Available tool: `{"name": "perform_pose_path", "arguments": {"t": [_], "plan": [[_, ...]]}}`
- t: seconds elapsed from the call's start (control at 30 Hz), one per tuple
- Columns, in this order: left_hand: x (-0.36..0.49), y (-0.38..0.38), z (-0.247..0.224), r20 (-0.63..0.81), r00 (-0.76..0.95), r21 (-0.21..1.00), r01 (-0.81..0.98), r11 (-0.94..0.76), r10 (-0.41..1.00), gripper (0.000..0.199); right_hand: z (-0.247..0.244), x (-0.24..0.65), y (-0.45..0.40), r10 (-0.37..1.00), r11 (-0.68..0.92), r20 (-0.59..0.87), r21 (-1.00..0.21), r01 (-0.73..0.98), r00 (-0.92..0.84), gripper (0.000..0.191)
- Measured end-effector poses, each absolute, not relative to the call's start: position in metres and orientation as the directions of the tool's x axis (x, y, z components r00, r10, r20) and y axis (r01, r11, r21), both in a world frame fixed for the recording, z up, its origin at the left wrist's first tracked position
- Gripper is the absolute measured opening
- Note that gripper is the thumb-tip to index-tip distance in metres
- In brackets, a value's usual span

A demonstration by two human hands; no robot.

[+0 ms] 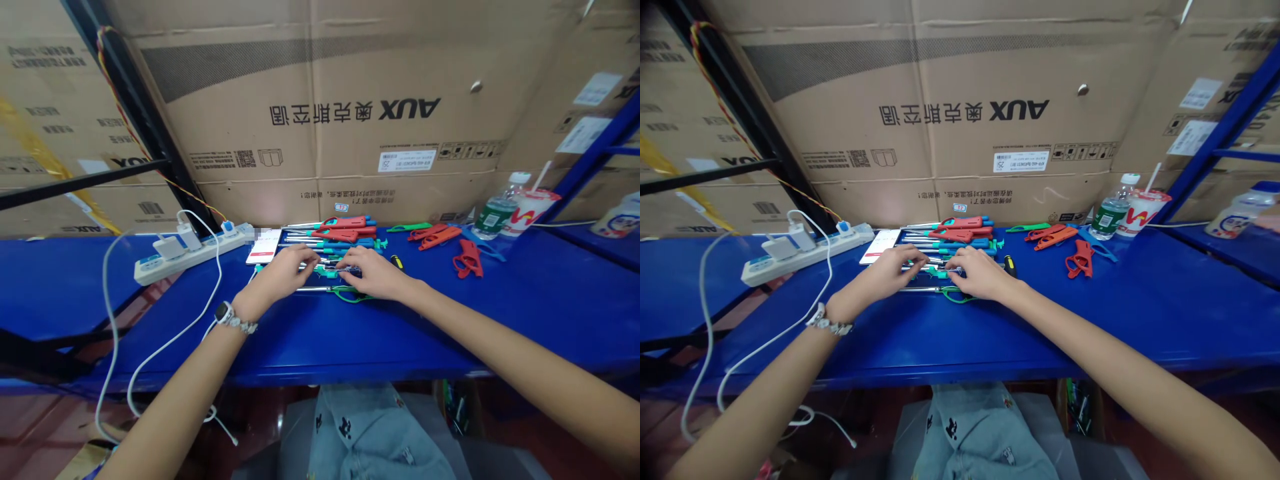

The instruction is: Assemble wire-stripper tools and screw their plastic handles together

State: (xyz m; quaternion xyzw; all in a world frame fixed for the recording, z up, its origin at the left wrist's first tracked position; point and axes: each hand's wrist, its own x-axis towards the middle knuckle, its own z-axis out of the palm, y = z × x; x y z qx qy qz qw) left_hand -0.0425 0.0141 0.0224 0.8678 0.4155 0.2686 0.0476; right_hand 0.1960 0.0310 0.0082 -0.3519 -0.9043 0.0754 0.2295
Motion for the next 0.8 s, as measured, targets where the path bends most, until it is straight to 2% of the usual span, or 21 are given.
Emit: {"name": "perform_pose_path", "arguments": {"t": [0.13, 0.27, 0.37, 0.53, 0.8], "plan": [[-0.038, 0.04, 0.029, 0.425, 0.475, 0.317, 0.719, -0.618, 0.771, 0.018, 0.01, 0.189, 0.043, 0.691, 0.722, 0.282, -0.276, 0.634, -0.665, 0.017], [-0.041, 0.043, 0.018, 0.481, 0.41, 0.395, 0.687, -0.61, 0.775, 0.019, 0.008, 0.187, 0.046, 0.699, 0.715, 0.289, -0.294, 0.634, -0.654, 0.015], [-0.047, 0.037, 0.009, 0.456, 0.428, 0.427, 0.664, -0.614, 0.78, 0.018, 0.005, 0.19, 0.046, 0.708, 0.706, 0.305, -0.315, 0.634, -0.637, 0.015], [-0.044, 0.03, 0.003, 0.437, 0.466, 0.392, 0.671, -0.63, 0.769, 0.013, 0.001, 0.202, 0.045, 0.709, 0.704, 0.363, -0.328, 0.63, -0.605, 0.014], [-0.022, 0.03, 0.005, 0.446, 0.574, 0.314, 0.618, -0.721, 0.687, 0.016, 0.004, 0.245, 0.043, 0.734, 0.672, 0.403, -0.315, 0.67, -0.546, 0.015]]}}
